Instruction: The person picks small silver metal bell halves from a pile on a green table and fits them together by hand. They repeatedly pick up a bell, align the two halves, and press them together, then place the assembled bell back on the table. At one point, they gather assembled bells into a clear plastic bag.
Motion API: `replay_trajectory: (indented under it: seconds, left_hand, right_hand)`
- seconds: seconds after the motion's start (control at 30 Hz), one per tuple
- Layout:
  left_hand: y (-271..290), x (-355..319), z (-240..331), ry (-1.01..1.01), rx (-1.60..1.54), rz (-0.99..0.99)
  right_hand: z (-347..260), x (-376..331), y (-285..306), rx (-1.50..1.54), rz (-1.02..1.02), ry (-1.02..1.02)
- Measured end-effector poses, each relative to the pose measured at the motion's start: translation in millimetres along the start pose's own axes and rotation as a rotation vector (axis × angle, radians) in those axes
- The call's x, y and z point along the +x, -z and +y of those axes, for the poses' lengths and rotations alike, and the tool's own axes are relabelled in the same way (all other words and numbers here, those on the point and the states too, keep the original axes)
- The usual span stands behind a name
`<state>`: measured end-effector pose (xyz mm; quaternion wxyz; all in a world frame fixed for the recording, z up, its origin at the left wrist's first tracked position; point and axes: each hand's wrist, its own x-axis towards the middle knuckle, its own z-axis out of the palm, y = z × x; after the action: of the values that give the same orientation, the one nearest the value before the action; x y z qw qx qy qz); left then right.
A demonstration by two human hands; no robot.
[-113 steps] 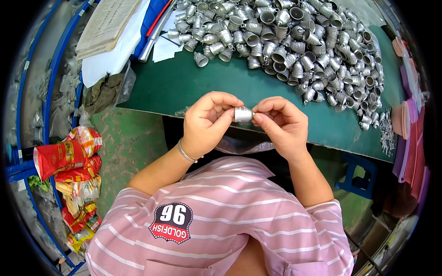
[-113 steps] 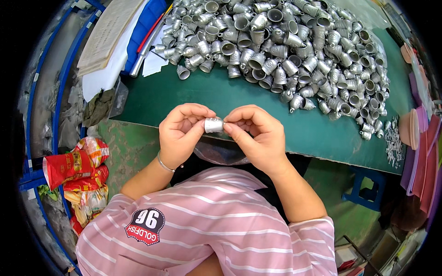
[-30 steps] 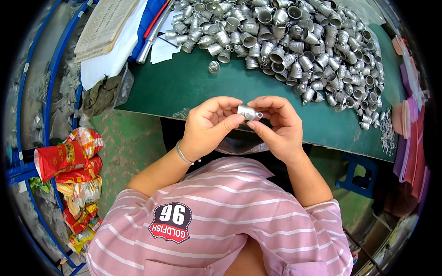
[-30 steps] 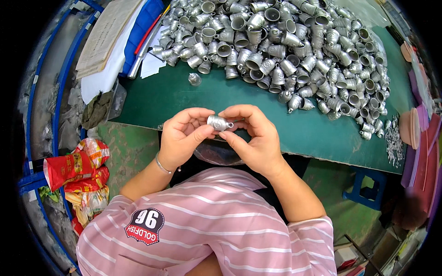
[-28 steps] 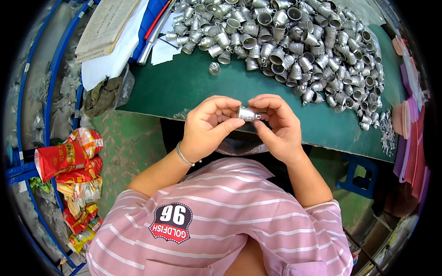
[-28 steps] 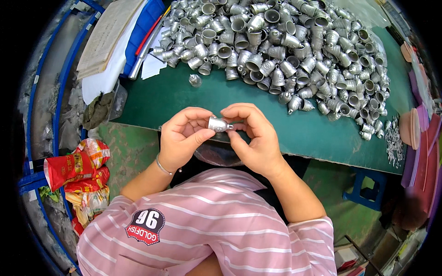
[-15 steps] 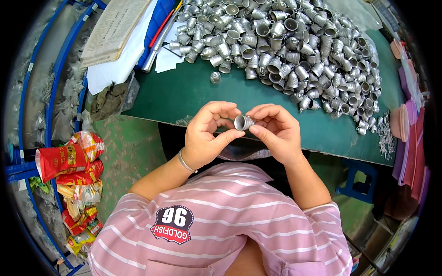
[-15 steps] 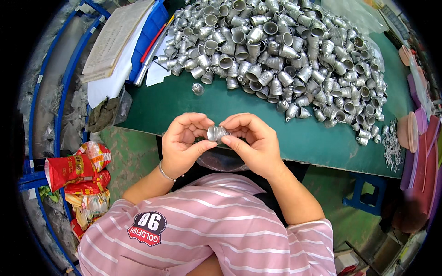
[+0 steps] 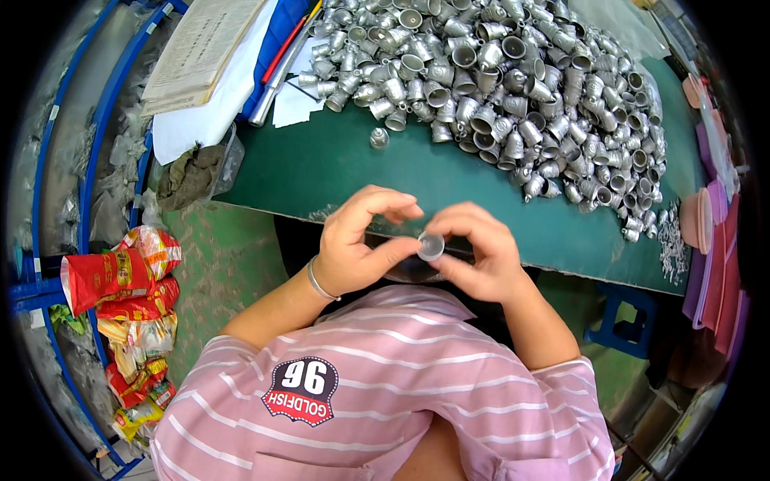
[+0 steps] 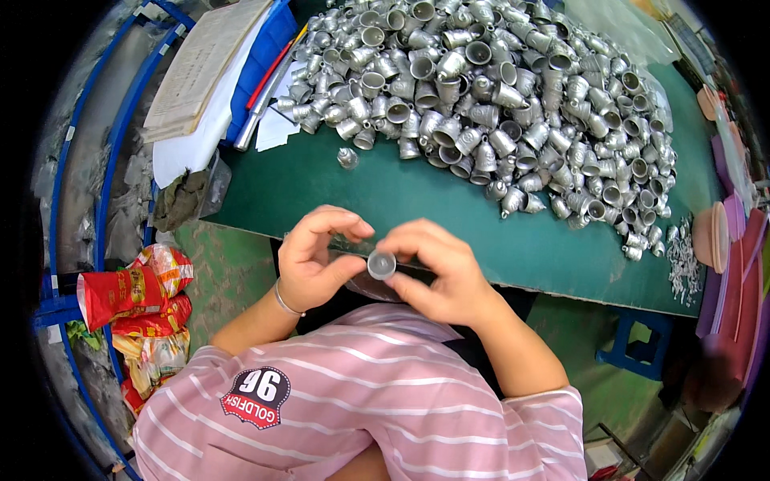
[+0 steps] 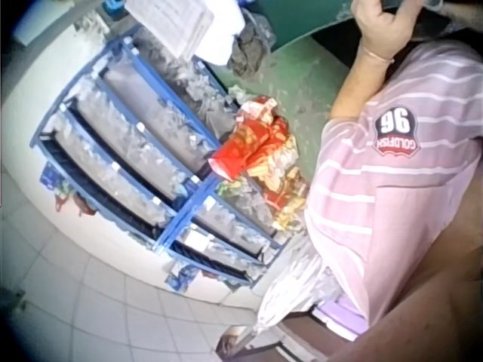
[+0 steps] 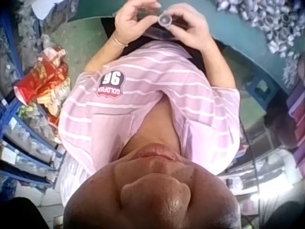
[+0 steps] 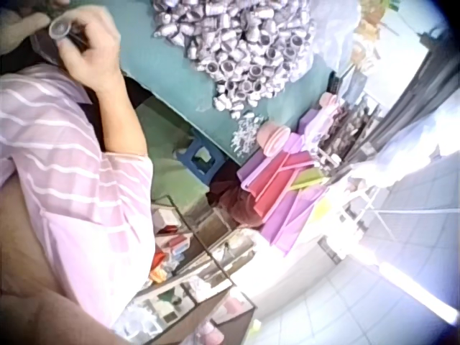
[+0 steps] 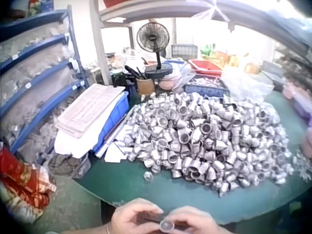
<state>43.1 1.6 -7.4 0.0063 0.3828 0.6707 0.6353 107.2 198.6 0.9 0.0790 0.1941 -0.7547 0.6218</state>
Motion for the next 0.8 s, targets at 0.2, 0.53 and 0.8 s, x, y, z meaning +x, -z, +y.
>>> replay_trajectory:
  seconds: [0.2,0.53,0.8]
  left_hand:
    - [22.8,36.4,-19.4,0.216,0.601,0.224]
    - [3.8,35.4,-16.1,0.165,0.445,0.021]
    - [-27.2,4.5,3.6,0.289,-0.092,0.058]
  right_hand:
    - [-14.6,-6.4,2.9,-0.434,-0.304,-0.004]
    - [-11.7,9.3,5.5,-0.377,0.117,-0.122]
    - [1.3,-1.6,-6.3,0.214,0.267,-0.247]
